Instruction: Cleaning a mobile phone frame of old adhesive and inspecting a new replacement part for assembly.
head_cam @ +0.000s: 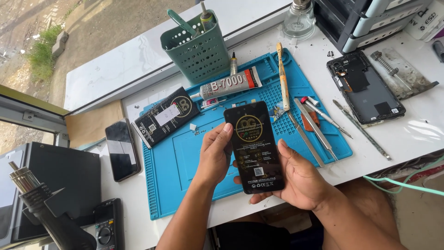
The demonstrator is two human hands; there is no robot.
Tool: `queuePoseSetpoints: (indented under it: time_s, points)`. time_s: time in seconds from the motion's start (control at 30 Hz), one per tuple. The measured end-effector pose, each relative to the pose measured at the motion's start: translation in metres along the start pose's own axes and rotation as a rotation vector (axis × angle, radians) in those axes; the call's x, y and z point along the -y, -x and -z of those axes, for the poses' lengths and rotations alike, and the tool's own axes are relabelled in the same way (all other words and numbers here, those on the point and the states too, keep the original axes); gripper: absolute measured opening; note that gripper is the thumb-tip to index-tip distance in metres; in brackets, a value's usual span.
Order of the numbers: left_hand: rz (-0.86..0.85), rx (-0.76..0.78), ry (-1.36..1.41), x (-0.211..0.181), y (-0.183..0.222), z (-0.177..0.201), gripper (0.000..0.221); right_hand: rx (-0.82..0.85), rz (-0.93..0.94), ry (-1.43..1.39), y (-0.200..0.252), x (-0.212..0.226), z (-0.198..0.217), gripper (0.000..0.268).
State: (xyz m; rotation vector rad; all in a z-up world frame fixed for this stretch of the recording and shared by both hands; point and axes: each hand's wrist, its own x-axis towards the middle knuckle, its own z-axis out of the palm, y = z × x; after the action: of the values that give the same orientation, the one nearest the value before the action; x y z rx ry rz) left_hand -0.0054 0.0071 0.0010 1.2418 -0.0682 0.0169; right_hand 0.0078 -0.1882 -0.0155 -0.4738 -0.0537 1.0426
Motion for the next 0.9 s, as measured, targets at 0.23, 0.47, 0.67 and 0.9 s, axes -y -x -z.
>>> queuePoseSetpoints:
  time_s: [0.23,0.47,0.67,0.9]
  points:
    - [0.087,0.029,-0.058,-0.001,0.003,-0.010,0.044,-0.088,0.128,0.129,0.002,0.005,0.002,0.075]
    - [0.023,0.042,-0.141,0.012,0.005,-0.016,0.042,-0.143,0.145,0.126,0.002,0.007,0.011,0.074]
    - [-0.031,0.027,-0.093,0.015,0.009,-0.021,0.049,-0.246,0.150,0.177,0.002,0.007,0.006,0.062]
    - [-0.018,0.015,-0.062,0.019,0.007,-0.022,0.041,-0.322,0.238,0.318,0.000,0.005,0.007,0.060]
